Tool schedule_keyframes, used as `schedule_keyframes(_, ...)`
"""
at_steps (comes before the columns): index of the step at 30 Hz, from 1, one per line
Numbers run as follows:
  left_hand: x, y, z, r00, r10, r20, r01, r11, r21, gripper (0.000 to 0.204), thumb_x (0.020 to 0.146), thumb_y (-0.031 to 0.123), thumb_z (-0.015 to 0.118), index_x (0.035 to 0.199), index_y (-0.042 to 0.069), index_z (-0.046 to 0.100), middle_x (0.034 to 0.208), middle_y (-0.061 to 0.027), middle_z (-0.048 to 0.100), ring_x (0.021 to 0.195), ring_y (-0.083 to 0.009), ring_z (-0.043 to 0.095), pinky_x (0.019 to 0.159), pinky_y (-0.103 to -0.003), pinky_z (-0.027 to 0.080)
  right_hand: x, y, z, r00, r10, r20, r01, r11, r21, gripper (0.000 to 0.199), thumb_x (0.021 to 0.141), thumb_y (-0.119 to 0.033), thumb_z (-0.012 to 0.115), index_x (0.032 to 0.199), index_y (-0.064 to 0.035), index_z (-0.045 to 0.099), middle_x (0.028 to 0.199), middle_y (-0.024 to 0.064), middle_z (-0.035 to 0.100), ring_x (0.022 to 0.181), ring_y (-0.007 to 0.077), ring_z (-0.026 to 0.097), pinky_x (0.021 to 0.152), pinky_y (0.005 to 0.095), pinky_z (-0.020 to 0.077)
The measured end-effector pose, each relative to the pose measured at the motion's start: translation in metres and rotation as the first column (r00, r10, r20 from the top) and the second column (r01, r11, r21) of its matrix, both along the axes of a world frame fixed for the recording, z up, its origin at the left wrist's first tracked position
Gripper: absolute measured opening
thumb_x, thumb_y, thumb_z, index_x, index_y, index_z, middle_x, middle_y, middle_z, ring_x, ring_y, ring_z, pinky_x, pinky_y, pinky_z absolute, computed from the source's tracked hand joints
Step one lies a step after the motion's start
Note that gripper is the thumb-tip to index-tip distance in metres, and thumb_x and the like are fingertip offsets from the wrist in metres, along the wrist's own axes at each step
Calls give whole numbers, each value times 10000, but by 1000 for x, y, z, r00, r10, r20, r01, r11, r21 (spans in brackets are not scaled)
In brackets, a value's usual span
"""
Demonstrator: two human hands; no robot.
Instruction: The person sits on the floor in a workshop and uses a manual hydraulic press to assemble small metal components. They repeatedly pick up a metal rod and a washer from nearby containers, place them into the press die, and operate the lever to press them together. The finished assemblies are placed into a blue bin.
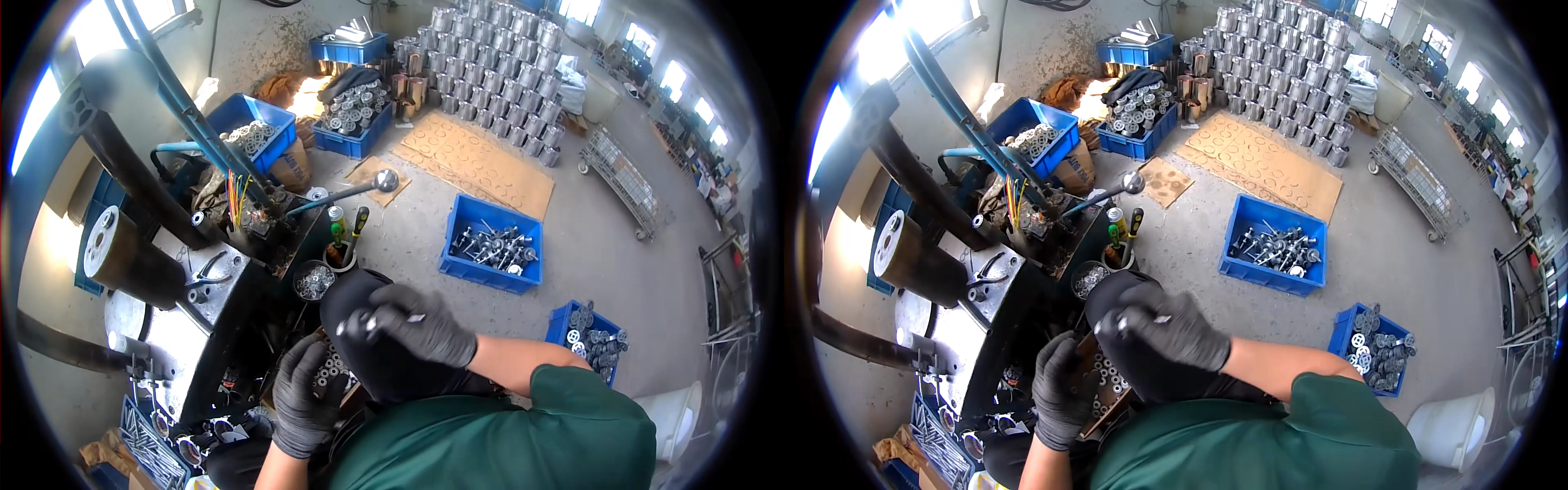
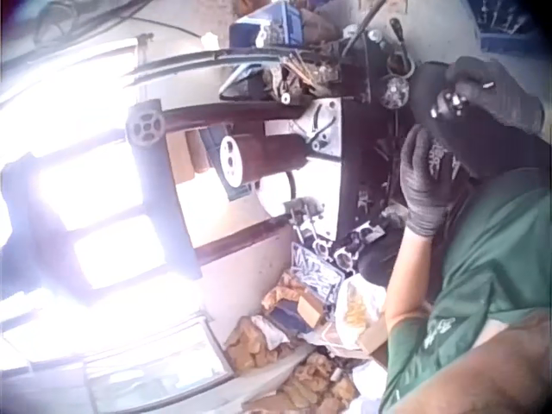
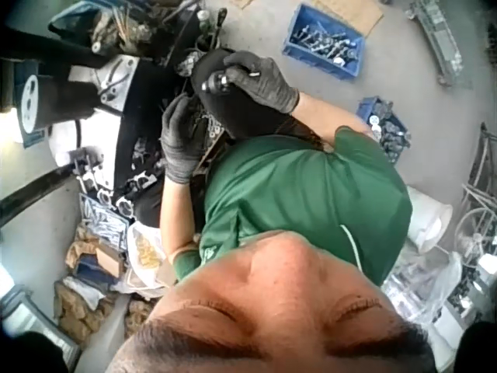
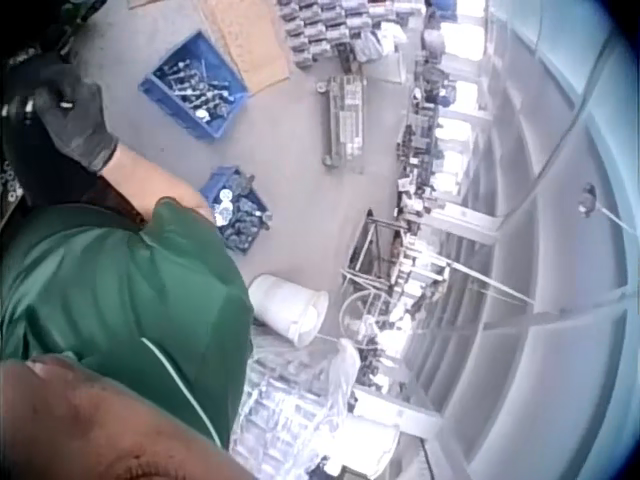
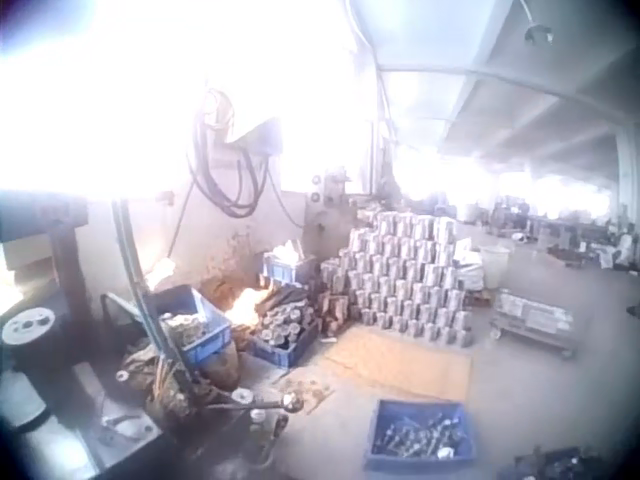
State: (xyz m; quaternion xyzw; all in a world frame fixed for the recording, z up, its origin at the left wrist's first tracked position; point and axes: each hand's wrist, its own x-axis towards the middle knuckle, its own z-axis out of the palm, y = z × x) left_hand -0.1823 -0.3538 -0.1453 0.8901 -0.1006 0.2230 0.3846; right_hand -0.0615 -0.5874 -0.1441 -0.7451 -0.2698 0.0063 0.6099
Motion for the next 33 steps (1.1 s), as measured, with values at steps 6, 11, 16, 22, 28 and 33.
schedule_keyframes(6, 2, 85, -6, 968, 234, -93, -246, 956, -161, 594, 849, 27, 818, 1401, 70, 602, 1224, -110, 678, 966, -203, 682, 853, -337, 586, 80, -78, -94, 710, -290, -642, 549, 798, 247, 225, 1041, -319, 671, 1032, -95, 692, 764, -26, 613, 594, 53, 534, 531, 227, 456)
schedule_keyframes(11, -20, 181, -4, 802, 593, -76, -596, 785, -167, 401, 981, 66, 684, 1374, 19, 617, 1028, -41, 686, 840, -117, 615, 800, -323, 536, 170, -187, -309, 457, -343, -821, 863, 394, 316, 282, 1052, -314, 620, 1294, -180, 674, 1138, 49, 718, 998, 221, 681, 874, 405, 579)
schedule_keyframes(16, -58, 257, -42, 596, 802, -53, -641, 434, -633, 346, 978, 55, 695, 1321, 45, 644, 1078, -62, 699, 805, -112, 650, 720, -261, 545, 216, -222, -329, 444, -878, -178, 820, 478, -316, 517, 966, -328, 749, 1376, -35, 635, 1293, 199, 723, 1143, 365, 707, 964, 428, 559)
schedule_keyframes(22, -92, 306, -56, 531, 771, -350, -228, -268, -936, 192, 1014, 210, 693, 1164, 102, 639, 969, -47, 696, 795, -175, 698, 635, -281, 550, 268, -121, -217, 834, -392, -388, 422, 906, -9, 317, 934, -118, 702, 1240, -38, 682, 887, 12, 648, 648, 103, 573, 584, 251, 474)
schedule_keyframes(28, -115, 349, -77, 649, 682, -336, 74, -497, -864, 169, 1041, 236, 638, 1076, 71, 638, 942, -51, 733, 856, -201, 737, 644, -304, 622, 179, 93, -22, 812, 569, 131, -398, 704, -588, 220, 921, -106, 707, 1121, -16, 714, 920, 148, 697, 827, 282, 700, 788, 405, 573)
schedule_keyframes(33, -117, 386, -94, 713, 661, -234, 51, -381, -923, 196, 1101, 206, 533, 1129, 55, 655, 1057, -71, 745, 931, -160, 726, 731, -245, 620, 106, 213, 33, 377, 896, 235, -445, 398, -803, 202, 906, -218, 733, 1053, -79, 727, 967, 174, 721, 912, 389, 726, 806, 489, 580)
